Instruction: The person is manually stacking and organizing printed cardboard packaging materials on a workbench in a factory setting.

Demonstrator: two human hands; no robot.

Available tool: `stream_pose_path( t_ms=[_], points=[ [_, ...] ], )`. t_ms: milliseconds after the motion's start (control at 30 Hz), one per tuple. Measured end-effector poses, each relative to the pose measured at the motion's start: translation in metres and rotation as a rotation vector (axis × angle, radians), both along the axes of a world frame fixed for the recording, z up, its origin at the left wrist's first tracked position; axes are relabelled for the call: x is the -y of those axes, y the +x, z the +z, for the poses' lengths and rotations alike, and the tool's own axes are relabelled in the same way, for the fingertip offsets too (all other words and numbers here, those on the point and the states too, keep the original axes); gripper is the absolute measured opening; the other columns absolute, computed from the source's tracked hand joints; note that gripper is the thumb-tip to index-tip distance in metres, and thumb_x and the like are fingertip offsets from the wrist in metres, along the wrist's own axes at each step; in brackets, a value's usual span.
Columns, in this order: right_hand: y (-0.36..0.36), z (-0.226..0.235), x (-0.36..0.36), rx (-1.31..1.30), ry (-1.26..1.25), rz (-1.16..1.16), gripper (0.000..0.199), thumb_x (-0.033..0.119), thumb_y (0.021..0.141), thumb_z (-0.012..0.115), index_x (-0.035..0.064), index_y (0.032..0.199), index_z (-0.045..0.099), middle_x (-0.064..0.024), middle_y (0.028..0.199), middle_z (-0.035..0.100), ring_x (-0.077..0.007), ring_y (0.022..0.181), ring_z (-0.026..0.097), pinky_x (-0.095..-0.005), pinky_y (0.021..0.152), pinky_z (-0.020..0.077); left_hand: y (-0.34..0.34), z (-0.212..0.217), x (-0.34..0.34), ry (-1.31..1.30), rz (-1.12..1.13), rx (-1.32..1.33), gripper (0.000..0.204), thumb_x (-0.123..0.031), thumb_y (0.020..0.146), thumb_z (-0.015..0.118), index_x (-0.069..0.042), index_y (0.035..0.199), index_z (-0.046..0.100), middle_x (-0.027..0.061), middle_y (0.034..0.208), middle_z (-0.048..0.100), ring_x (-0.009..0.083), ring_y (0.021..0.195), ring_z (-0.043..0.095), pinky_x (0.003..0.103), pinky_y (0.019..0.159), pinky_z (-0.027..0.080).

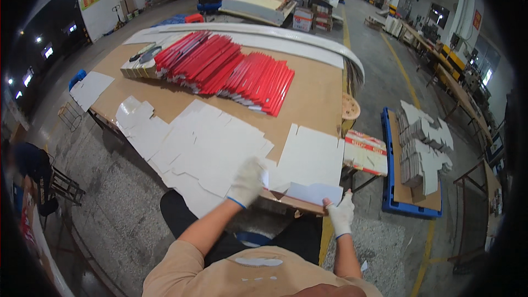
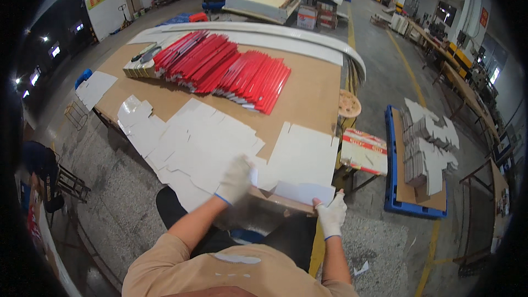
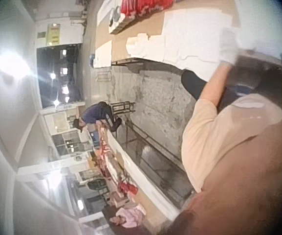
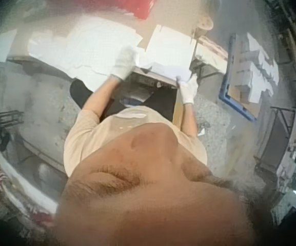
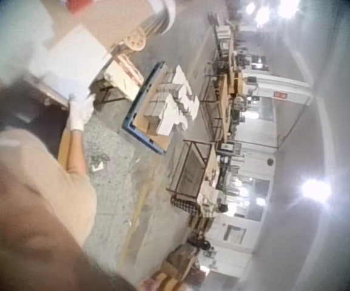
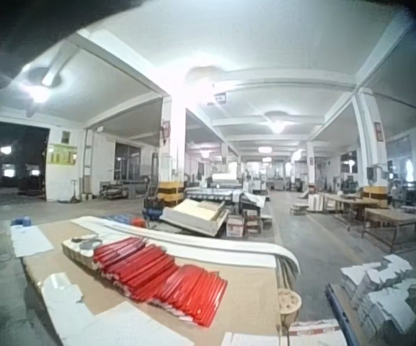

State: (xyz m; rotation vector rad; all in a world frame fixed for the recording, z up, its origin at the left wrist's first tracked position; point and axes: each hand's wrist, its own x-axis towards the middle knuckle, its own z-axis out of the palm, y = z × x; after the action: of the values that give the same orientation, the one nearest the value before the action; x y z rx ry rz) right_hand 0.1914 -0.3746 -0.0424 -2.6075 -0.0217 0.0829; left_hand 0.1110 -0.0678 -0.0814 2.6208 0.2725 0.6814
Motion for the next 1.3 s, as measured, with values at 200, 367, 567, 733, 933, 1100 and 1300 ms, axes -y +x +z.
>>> stream_pose_path(
  t_ms=[200, 367, 567, 733, 933, 1100, 1300],
  points=[
    [0.004, 0.024, -0.025, 0.349, 1.155, 0.022, 0.089, 0.018, 0.081, 0.079, -0.0004, 0.147, 0.023, -0.0134, 0.120, 0.054, -0.0209, 0.106, 0.054, -0.0331, 0.091, 0.0458, -0.014, 0.014, 0.005, -0.007, -0.181, 0.078, 0.027, -0.011, 0.077, 0.062, -0.006, 0.103, 0.069, 0.0245, 0.122, 0.058, 0.0417, 0.118, 0.052, 0.048, 0.099, 0.044],
    [-0.010, 0.050, -0.104, 0.956, 0.042, 0.535, 0.067, 0.010, 0.071, 0.075, 0.0011, 0.132, 0.049, -0.0209, 0.123, 0.056, -0.0360, 0.112, 0.057, -0.0408, 0.095, 0.0466, -0.002, 0.013, 0.067, -0.072, -0.415, -0.059, 0.035, -0.016, 0.075, 0.065, -0.005, 0.107, 0.067, 0.0227, 0.121, 0.059, 0.0398, 0.120, 0.051, 0.048, 0.100, 0.043],
    [-0.015, 0.009, -0.096, 0.485, -0.209, 0.834, 0.054, 0.006, 0.068, 0.065, 0.0083, 0.121, 0.062, -0.0092, 0.124, 0.061, -0.0282, 0.097, 0.059, -0.0424, 0.083, 0.0488, -0.053, 0.055, 0.040, 0.402, -0.560, -0.282, 0.041, -0.026, 0.076, 0.066, -0.007, 0.113, 0.063, 0.0139, 0.115, 0.062, 0.0311, 0.107, 0.057, 0.044, 0.086, 0.046],
    [-0.008, -0.001, -0.080, 0.692, 0.195, 0.648, 0.053, -0.001, 0.064, 0.059, 0.0055, 0.116, 0.065, -0.0125, 0.113, 0.066, -0.0330, 0.095, 0.059, -0.0423, 0.084, 0.0490, -0.011, 0.105, 0.032, 0.265, -0.358, -0.573, 0.036, -0.024, 0.073, 0.066, -0.007, 0.105, 0.066, 0.0161, 0.103, 0.062, 0.0345, 0.111, 0.054, 0.049, 0.104, 0.037],
    [-0.009, 0.004, -0.089, 0.648, 0.025, 0.772, 0.054, 0.000, 0.062, 0.067, 0.0073, 0.116, 0.065, -0.0104, 0.113, 0.066, -0.0311, 0.092, 0.060, -0.0399, 0.081, 0.0501, 0.000, 0.030, -0.047, 0.487, -0.085, -0.045, 0.044, -0.029, 0.075, 0.068, -0.003, 0.110, 0.065, 0.0154, 0.106, 0.060, 0.0362, 0.116, 0.050, 0.052, 0.113, 0.026],
    [-0.013, 0.005, -0.087, 0.597, -0.085, 0.754, 0.056, 0.006, 0.063, 0.072, 0.0077, 0.118, 0.063, -0.0090, 0.118, 0.063, -0.0305, 0.096, 0.059, -0.0401, 0.083, 0.0499, -0.070, 0.044, -0.076, 0.378, 0.220, -0.208, 0.044, -0.031, 0.077, 0.069, -0.005, 0.112, 0.067, 0.0149, 0.108, 0.059, 0.0354, 0.117, 0.048, 0.053, 0.109, 0.029],
    [-0.014, 0.012, -0.092, 0.577, -0.144, 0.815, 0.057, 0.012, 0.066, 0.076, 0.0084, 0.120, 0.062, -0.0081, 0.120, 0.061, -0.0299, 0.101, 0.058, -0.0403, 0.085, 0.0496, -0.057, 0.026, -0.068, 0.164, 0.179, -0.457, 0.047, -0.037, 0.080, 0.068, -0.002, 0.111, 0.067, 0.0144, 0.108, 0.060, 0.0335, 0.111, 0.052, 0.047, 0.100, 0.038]
  ],
)
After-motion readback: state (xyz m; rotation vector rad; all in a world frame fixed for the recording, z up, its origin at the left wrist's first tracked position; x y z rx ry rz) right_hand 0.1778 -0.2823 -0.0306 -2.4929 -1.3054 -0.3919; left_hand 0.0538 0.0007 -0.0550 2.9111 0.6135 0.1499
